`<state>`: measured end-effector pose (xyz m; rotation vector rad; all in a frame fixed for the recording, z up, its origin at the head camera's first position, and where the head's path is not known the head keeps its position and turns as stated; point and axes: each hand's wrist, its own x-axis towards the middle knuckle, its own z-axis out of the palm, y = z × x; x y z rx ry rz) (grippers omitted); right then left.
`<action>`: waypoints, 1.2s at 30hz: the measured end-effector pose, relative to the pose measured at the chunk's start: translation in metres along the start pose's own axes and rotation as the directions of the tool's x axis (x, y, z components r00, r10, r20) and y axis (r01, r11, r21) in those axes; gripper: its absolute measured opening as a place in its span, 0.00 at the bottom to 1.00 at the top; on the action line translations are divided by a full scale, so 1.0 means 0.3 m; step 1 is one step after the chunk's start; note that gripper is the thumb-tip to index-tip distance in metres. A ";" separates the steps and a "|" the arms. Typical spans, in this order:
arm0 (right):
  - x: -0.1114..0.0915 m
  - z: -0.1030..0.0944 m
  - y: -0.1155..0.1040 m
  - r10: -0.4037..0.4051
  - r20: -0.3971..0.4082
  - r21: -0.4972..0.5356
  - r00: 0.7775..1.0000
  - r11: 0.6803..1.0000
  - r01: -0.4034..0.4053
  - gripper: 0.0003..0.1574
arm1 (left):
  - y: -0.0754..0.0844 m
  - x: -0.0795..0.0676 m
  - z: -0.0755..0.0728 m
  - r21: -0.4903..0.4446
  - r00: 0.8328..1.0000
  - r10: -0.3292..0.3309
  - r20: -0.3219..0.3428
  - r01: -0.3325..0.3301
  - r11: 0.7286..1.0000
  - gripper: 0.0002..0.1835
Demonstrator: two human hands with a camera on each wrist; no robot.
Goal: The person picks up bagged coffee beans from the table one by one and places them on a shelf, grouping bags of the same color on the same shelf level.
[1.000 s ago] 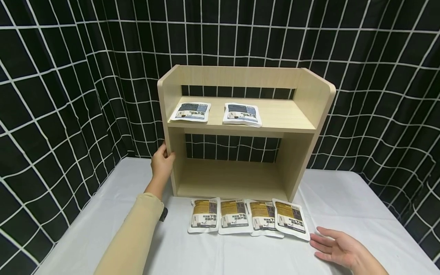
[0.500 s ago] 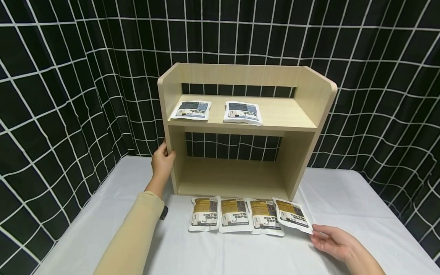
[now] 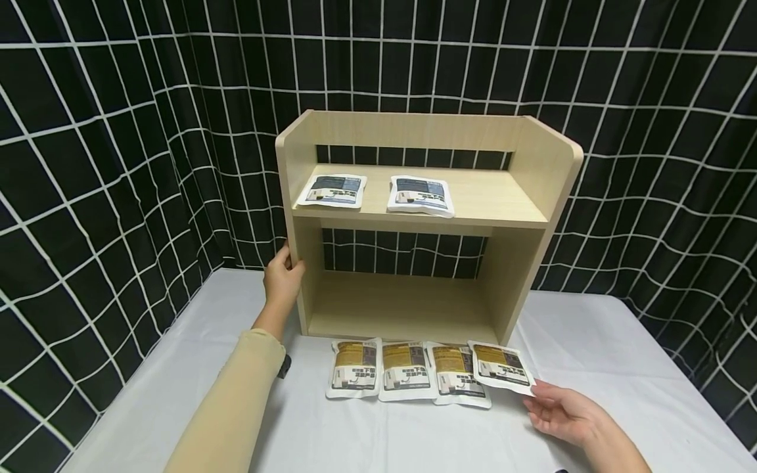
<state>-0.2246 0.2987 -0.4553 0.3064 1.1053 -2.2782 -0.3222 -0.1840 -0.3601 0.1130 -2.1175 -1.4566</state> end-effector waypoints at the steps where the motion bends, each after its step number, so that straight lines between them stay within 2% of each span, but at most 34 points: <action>1: 0.001 0.000 0.002 -0.002 0.004 0.018 1.000 1.000 0.002 0.11 | 0.000 0.000 0.001 0.001 1.000 0.000 0.002 0.000 1.000 0.26; 6: 0.005 0.003 0.006 -0.018 0.086 0.159 0.996 0.987 0.004 0.16 | 0.001 -0.001 0.002 -0.011 1.000 -0.004 0.002 0.004 1.000 0.26; 10: 0.001 0.014 0.005 -0.039 0.114 0.201 0.993 0.979 0.016 0.18 | 0.004 -0.001 0.002 -0.016 1.000 -0.010 0.002 0.010 1.000 0.26; 14: -0.005 0.036 0.002 -0.049 0.115 0.234 0.992 0.972 0.021 0.15 | 0.007 -0.004 0.000 -0.013 1.000 -0.016 0.001 0.016 1.000 0.27; 22: -0.007 0.077 -0.004 -0.062 0.198 0.215 0.978 0.976 0.018 0.16 | 0.008 -0.004 0.000 -0.016 1.000 -0.004 -0.003 0.004 1.000 0.26; 31: 0.003 0.129 -0.018 -0.075 0.205 0.214 0.976 0.976 0.030 0.16 | 0.009 -0.005 -0.001 -0.021 1.000 0.017 -0.006 -0.017 1.000 0.26; 36: 0.012 0.153 -0.017 -0.076 0.249 0.213 0.965 0.977 0.022 0.17 | 0.008 -0.007 0.000 -0.020 1.000 0.020 -0.006 -0.020 1.000 0.26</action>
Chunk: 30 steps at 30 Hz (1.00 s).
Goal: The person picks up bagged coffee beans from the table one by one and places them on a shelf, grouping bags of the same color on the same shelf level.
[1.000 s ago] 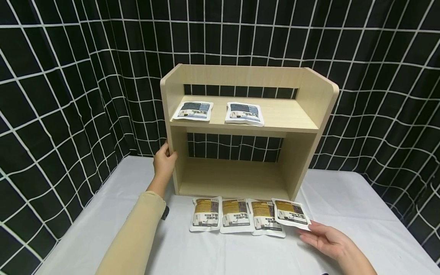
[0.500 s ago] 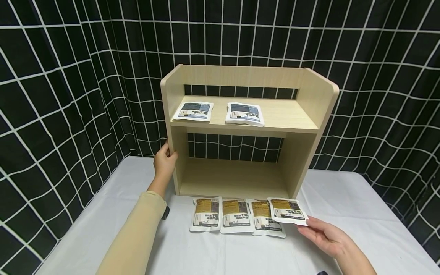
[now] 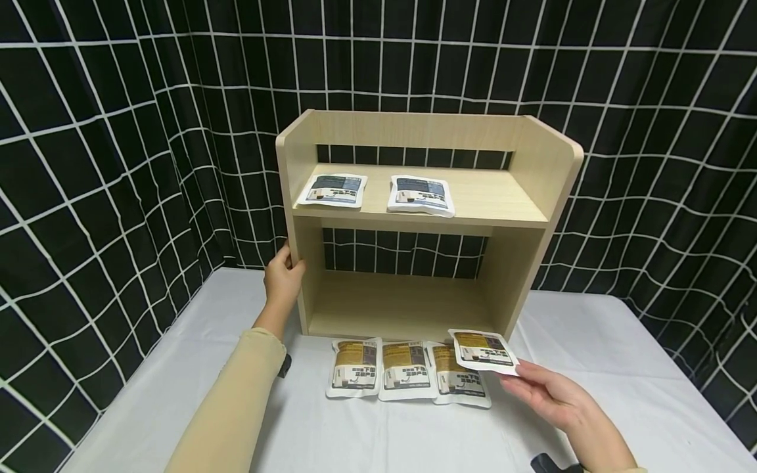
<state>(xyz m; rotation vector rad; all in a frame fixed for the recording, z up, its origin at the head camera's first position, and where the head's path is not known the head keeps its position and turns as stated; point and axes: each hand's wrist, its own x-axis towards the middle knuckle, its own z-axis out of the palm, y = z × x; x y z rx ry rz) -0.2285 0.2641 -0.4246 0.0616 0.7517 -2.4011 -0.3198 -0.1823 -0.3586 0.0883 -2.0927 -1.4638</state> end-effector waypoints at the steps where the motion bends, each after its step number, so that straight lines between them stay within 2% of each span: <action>1: 0.004 0.003 0.001 0.004 0.009 0.005 1.000 1.000 -0.004 0.18 | 0.000 -0.001 0.000 0.001 1.000 -0.001 0.001 0.001 1.000 0.26; 12: 0.050 0.020 0.005 0.001 0.009 -0.010 1.000 1.000 -0.001 0.19 | 0.000 -0.001 -0.001 0.001 1.000 -0.015 0.002 0.015 1.000 0.26; 22: 0.081 0.036 -0.006 0.015 -0.015 -0.002 1.000 1.000 -0.015 0.17 | -0.002 -0.001 -0.002 -0.006 1.000 -0.001 -0.006 0.001 1.000 0.26; 30: 0.110 0.057 -0.015 0.010 -0.086 0.010 0.996 1.000 -0.009 0.11 | -0.005 0.002 -0.002 0.014 1.000 -0.011 0.009 0.011 1.000 0.26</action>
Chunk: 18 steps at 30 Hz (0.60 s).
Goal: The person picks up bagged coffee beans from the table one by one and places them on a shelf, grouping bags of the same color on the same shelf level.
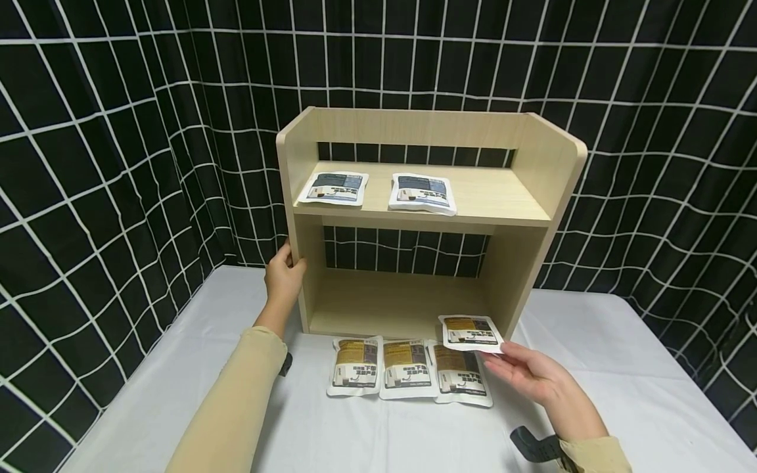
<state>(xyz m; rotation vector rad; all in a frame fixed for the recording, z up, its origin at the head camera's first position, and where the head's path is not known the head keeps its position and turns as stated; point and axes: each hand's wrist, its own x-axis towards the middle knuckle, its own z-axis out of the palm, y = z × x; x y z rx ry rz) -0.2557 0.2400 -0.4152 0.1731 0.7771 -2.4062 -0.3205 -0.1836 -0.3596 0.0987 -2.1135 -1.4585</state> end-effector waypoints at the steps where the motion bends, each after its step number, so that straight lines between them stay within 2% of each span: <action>1: 0.003 0.003 -0.001 0.000 -0.007 0.003 1.000 1.000 0.000 0.10 | 0.000 0.000 0.001 0.006 1.000 0.003 0.001 -0.003 1.000 0.26; 6: 0.018 0.019 -0.007 -0.012 -0.073 0.022 0.997 1.000 0.013 0.05 | -0.001 -0.002 0.002 0.014 1.000 0.019 -0.007 -0.019 1.000 0.26; 8: 0.024 0.025 -0.007 -0.029 -0.112 -0.004 0.993 1.000 0.029 0.02 | -0.001 -0.002 0.001 0.017 1.000 0.019 -0.011 -0.019 1.000 0.25; 11: 0.032 0.028 -0.003 -0.050 -0.163 -0.055 0.985 0.998 0.041 0.08 | -0.003 -0.002 0.002 0.025 1.000 0.018 -0.015 -0.018 1.000 0.25; 14: 0.041 0.030 -0.001 -0.057 -0.190 -0.094 0.980 0.995 0.040 0.08 | -0.005 0.000 0.002 0.027 1.000 0.020 -0.018 -0.019 0.999 0.25; 18: 0.054 0.036 -0.002 -0.049 -0.196 -0.086 0.979 0.996 0.032 0.04 | -0.008 0.001 0.002 0.029 1.000 0.020 -0.019 -0.020 0.999 0.26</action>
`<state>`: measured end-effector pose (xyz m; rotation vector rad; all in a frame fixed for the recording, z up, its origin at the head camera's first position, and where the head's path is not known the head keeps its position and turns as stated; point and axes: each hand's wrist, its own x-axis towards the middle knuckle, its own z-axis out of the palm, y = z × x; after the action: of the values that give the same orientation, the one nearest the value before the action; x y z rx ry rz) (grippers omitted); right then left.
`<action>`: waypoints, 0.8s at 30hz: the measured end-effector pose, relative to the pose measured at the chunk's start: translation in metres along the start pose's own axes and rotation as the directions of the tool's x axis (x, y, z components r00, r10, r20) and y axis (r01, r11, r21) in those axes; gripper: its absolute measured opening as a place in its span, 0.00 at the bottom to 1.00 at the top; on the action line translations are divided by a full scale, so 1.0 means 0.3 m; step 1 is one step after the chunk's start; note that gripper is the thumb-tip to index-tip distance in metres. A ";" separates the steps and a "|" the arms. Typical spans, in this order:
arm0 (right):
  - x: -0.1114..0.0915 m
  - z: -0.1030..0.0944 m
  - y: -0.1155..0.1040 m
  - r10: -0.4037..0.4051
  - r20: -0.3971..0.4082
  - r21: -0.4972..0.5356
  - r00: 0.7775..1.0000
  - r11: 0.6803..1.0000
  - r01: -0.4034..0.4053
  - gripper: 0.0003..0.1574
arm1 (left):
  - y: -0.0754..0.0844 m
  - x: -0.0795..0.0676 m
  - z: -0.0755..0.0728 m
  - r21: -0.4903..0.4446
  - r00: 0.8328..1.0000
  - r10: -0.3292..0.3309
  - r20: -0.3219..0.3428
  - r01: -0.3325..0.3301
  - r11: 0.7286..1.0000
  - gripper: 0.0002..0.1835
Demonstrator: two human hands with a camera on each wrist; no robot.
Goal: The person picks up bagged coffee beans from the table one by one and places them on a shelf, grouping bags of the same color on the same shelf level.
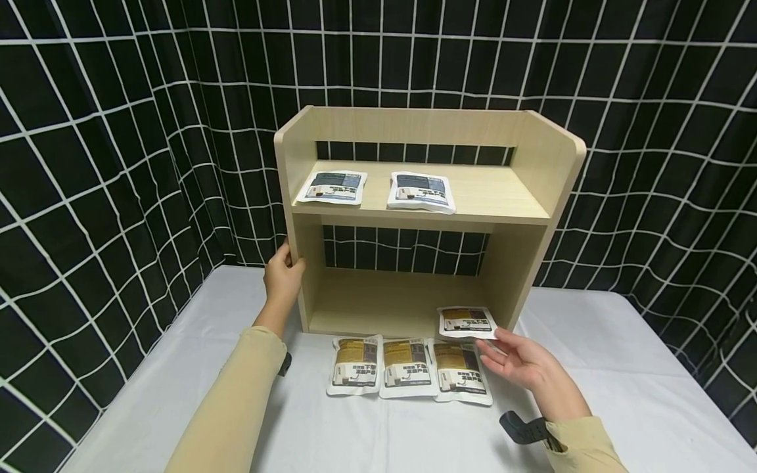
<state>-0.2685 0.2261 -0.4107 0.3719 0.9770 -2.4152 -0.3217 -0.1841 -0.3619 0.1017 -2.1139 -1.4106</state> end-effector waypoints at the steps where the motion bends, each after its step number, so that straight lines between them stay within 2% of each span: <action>1: 0.003 0.003 0.000 0.003 -0.001 0.005 1.000 1.000 -0.003 0.04 | 0.000 0.000 0.000 -0.002 1.000 -0.001 -0.002 0.001 1.000 0.26; 7: 0.027 0.017 -0.001 0.005 -0.032 0.011 0.999 1.000 -0.004 0.01 | 0.004 -0.003 -0.002 -0.005 1.000 0.000 -0.007 0.000 1.000 0.25; 17: 0.049 0.021 -0.008 0.003 -0.055 0.000 0.999 1.000 -0.003 0.03 | 0.001 0.003 -0.001 -0.010 1.000 -0.009 0.013 0.009 1.000 0.27; 21: 0.054 0.024 -0.011 0.009 -0.053 0.009 0.999 1.000 -0.008 0.03 | -0.014 0.005 0.000 -0.047 1.000 0.010 0.017 -0.010 0.999 0.27; 24: 0.060 0.028 -0.011 0.013 -0.056 0.015 0.998 1.000 -0.012 0.05 | -0.030 0.009 0.004 -0.065 0.999 0.041 -0.005 -0.041 0.997 0.28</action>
<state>-0.2860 0.2159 -0.4103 0.4517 0.9792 -2.4134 -0.3266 -0.1880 -0.3688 0.0352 -2.0530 -1.4526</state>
